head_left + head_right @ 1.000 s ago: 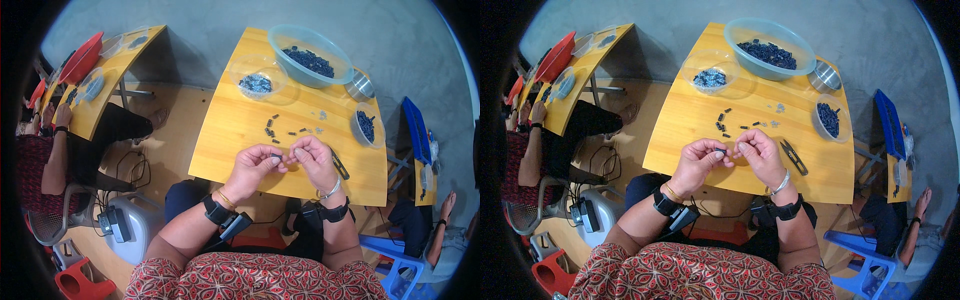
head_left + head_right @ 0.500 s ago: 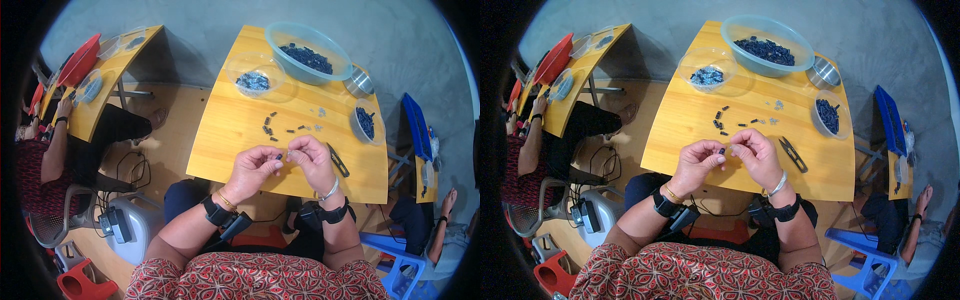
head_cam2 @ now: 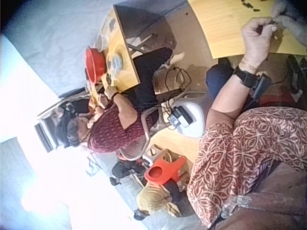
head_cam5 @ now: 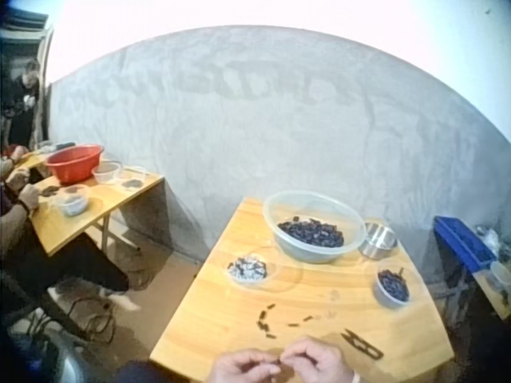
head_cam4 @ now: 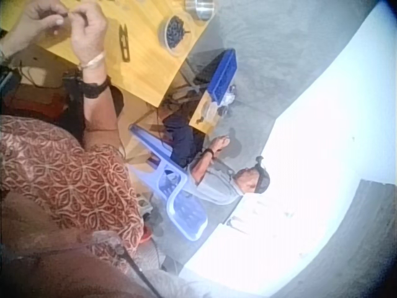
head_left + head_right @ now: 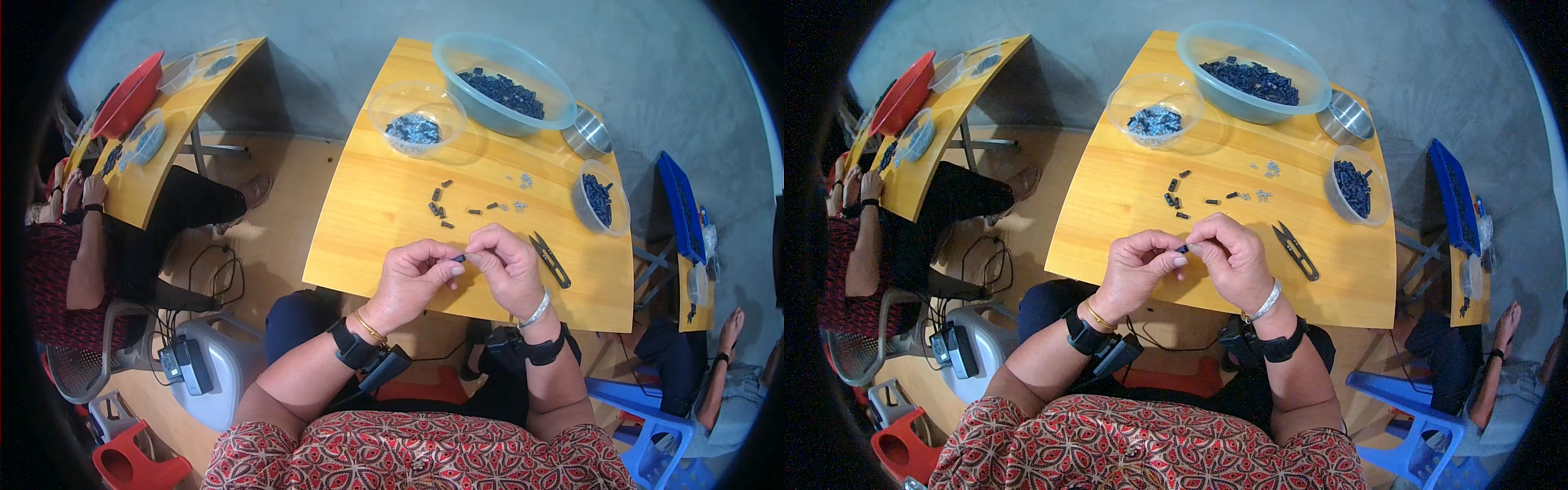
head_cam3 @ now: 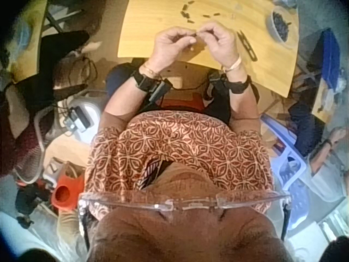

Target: Assembling small plastic cylinders with metal clips by hand.

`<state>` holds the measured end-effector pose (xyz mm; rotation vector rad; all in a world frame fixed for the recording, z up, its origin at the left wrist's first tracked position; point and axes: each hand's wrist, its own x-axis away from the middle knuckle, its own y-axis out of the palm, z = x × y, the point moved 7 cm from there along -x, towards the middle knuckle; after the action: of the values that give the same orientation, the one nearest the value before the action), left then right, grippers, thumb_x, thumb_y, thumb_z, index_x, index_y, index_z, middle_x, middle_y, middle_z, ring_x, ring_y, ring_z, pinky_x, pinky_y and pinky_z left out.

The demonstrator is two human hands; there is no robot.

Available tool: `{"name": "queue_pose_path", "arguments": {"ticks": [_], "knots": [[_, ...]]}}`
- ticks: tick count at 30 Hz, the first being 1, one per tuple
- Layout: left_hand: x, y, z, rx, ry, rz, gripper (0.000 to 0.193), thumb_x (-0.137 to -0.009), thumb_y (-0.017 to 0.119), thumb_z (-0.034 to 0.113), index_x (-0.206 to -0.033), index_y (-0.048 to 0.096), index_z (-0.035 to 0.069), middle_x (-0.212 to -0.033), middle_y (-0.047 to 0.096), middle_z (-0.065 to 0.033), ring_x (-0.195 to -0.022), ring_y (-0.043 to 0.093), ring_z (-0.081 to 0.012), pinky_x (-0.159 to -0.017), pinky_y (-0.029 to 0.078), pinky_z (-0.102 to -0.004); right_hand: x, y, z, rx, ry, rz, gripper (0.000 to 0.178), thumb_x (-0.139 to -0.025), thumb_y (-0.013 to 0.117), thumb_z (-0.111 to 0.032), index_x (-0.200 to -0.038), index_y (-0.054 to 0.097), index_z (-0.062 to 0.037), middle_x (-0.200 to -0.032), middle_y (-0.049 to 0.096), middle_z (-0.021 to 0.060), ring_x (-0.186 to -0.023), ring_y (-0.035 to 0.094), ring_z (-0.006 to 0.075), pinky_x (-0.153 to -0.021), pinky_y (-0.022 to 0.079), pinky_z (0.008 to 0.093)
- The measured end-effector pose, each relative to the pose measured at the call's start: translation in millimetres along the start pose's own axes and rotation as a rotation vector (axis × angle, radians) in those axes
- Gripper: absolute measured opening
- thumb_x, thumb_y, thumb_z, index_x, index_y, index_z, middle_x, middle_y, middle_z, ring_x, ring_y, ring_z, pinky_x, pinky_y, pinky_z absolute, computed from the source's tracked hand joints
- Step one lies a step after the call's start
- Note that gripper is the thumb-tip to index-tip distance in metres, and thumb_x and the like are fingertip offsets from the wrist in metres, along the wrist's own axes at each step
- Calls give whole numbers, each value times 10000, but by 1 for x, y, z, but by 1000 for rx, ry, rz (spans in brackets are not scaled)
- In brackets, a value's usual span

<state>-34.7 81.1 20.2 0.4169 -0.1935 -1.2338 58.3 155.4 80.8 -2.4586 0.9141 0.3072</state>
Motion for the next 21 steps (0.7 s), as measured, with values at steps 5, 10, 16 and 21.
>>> {"name": "queue_pose_path", "arguments": {"ticks": [5, 10, 16, 21], "knots": [[1, -1, -4, -27, -13, 10, 99, -794, 594, -10, -892, 602, -22, -798, 605, -54, -674, 563, -98, -627, 486, -218, -2, 3, -16, 131, -119, -32, 81, -727, 570, 56, -771, 549, -8, -716, 550, 88, -648, 558, 201, -594, 441, 262], [1, -1, -2, -57, 15, 12, 86, -798, 589, -9, -881, 602, -27, -797, 607, -59, -671, 569, -99, -620, 488, -217, 0, 5, -17, 160, -115, -2, 85, -721, 578, 59, -757, 548, -11, -709, 542, 99, -635, 560, 233, -568, 445, 280], [0, -1, -3, -29, 12, 31, 49, -807, 583, -1, -850, 606, -8, -762, 612, -46, -646, 564, -82, -598, 476, -203, 4, 8, -16, 128, -131, 27, 71, -736, 586, 50, -763, 563, -11, -706, 544, 95, -636, 560, 206, -573, 446, 271], [0, -3, -1, 26, -29, 43, 42, -808, 582, -2, -844, 602, -11, -760, 613, -53, -635, 573, -89, -589, 482, -207, 4, 3, -9, 63, -68, 9, 97, -772, 556, 16, -860, 592, -5, -711, 545, 107, -649, 561, 218, -594, 449, 277]]}}
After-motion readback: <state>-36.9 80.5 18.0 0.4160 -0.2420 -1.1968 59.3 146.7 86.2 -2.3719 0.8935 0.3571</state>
